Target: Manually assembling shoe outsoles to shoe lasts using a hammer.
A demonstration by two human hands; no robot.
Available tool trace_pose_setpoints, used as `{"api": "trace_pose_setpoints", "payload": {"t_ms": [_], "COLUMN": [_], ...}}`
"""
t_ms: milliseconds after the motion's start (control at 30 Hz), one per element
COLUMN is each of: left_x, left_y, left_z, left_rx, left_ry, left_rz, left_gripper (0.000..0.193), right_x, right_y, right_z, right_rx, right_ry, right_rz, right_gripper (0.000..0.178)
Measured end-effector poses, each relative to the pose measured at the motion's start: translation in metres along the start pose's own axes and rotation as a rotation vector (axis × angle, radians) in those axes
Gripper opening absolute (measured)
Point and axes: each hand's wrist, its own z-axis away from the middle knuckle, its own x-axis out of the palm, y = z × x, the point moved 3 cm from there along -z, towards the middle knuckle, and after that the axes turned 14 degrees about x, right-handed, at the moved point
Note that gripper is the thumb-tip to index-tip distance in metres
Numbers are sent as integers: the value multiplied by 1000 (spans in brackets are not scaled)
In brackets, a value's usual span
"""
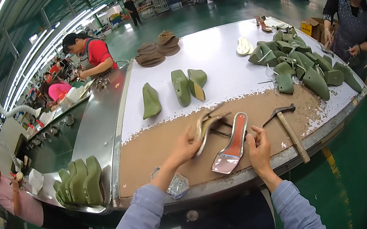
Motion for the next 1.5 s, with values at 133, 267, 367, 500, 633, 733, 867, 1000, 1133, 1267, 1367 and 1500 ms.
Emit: {"api": "trace_pose_setpoints", "payload": {"t_ms": [133, 267, 367, 500, 633, 733, 867, 1000, 1133, 1267, 1367, 1500], "left_x": [2, 55, 78, 64, 18, 21, 53, 12, -20, -48, -50, -36], "left_y": [42, 78, 95, 86, 81, 91, 118, 58, -58, -100, -100, -75], "left_z": [-2, -5, -5, -10, -29, -22, -13, -87, -154, -160, -133, -58], "left_rx": [23, 303, 406, 198, -10, 139, 494, 338, 58, -297, -436, -470], "left_ry": [271, 318, 103, 204, 392, 398, -41, 408, 597, 433, 456, 524], "left_rz": [36, 82, 184, 638, 1003, 648, 187, -290, -471, -152, 280, 969], "left_gripper": [47, 48, 48, 44, 39, 36, 30, 45, 64, 48, 35, 39], "right_x": [-2, 1, 5, 11, 10, -5, 6, 0, 7, 4, 7, 6], "right_y": [1, -3, -1, 3, 5, 6, 1, 2, -1, 1, -3, 2], "right_z": [8, 0, -4, -10, -6, -6, 1, 2, 6, 5, 2, 0], "right_rx": [-144, -135, 48, 30, 155, -61, -216, -184, -103, -297, -139, -128], "right_ry": [-322, -384, -318, -209, -65, 254, -262, 25, -12, 20, -66, -24], "right_rz": [-151, -219, -169, -7, -134, 127, -245, -194, -315, -98, -409, -416], "right_gripper": [60, 62, 52, 41, 54, 76, 55, 46, 43, 45, 39, 37]}}
